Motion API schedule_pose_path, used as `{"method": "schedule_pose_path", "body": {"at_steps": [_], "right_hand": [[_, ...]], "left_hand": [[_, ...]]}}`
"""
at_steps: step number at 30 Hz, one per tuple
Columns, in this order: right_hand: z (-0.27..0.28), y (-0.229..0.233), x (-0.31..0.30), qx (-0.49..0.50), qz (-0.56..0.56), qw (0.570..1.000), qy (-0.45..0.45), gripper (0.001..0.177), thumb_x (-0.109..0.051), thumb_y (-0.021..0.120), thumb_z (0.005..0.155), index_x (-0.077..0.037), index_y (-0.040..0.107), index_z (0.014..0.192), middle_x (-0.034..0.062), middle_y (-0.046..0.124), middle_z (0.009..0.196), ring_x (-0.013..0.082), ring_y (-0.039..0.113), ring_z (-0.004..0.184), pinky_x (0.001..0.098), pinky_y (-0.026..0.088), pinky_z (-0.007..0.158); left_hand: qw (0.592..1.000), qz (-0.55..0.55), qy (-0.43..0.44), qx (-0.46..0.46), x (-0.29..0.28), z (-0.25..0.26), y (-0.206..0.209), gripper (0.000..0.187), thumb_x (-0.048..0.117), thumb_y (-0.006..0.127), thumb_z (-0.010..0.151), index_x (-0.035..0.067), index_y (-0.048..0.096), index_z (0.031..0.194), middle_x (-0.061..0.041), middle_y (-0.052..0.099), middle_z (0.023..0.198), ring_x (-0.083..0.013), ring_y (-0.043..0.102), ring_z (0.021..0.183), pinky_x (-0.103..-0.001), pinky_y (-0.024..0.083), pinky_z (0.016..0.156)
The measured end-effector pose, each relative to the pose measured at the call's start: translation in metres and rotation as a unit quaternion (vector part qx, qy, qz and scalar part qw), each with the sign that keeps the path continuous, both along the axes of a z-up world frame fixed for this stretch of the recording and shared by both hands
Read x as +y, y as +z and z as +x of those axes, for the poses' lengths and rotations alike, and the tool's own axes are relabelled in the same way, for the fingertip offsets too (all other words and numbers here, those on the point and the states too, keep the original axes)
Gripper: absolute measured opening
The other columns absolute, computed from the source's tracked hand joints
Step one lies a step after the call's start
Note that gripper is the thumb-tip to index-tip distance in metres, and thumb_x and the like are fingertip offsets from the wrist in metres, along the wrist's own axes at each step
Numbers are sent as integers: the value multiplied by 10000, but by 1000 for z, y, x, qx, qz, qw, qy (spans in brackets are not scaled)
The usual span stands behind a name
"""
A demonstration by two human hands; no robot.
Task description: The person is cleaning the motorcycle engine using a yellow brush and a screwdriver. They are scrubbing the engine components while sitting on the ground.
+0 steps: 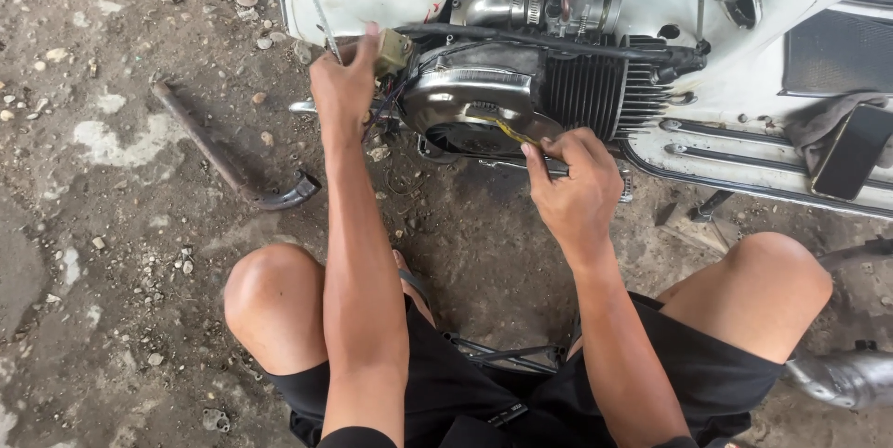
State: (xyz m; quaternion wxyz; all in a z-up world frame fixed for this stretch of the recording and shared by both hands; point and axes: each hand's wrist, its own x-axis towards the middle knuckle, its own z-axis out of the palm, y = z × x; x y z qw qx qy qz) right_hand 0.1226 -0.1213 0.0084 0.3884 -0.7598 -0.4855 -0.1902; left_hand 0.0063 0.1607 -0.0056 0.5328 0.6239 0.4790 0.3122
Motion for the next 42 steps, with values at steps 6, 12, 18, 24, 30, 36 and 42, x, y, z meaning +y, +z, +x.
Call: {"method": "schedule_pose_path", "body": {"at_steps": [6,12,18,24,30,36,42], "right_hand": [[0,8,0,1,-10,1000,11,243,-70,866,946,-24,643,862,76,657,913,202,632,751,315,513,639],[3,4,-1,1,-7,1000,15,238,-78,866,947,-20,647,875,82,659,918,213,648,776,331,530,672],[1,6,3,0,-11,1000,15,248,-80,870,943,-31,641,861,74,664,911,207,656,785,331,537,678],[-3,4,4,4,-2,1000,21,254,-51,869,942,-10,632,864,107,654,911,223,666,789,332,556,691],[-3,3,6,-16,0,1000,20,244,-48,881,939,1,653,867,109,659,894,213,645,767,312,529,665],[-6,5,7,-15,5,1000,22,238,-33,876,937,8,655,860,116,656,886,216,638,757,317,523,659],[-8,9,8,-3,0,999,35,223,-16,859,948,21,654,868,120,652,893,220,650,774,314,546,685]], "left_hand": [[998,-40,-40,-35,23,0,4,377,-75,528,919,73,705,1216,-74,787,1157,-144,786,992,-260,678,945],[999,-2,-30,18,37,-2,-19,302,30,689,919,91,712,1214,-62,790,1168,-172,771,1086,-333,657,973],[997,-5,-15,81,53,3,-52,184,162,748,923,86,749,1090,-58,781,1093,-214,718,1044,-375,632,913],[997,-10,-63,36,46,-10,-41,333,-48,630,904,109,755,1170,-41,798,1158,-158,754,1039,-239,648,825],[996,-32,-88,5,49,-11,-58,350,-28,644,906,55,720,1238,-92,784,1190,-171,751,990,-235,620,701],[999,-22,-36,7,41,-6,-54,342,-64,617,889,66,741,1180,-76,805,1127,-141,776,898,-199,614,567],[999,-19,-32,33,42,-6,-50,294,-25,663,892,63,741,1161,-85,799,1126,-180,770,952,-255,673,708]]}}
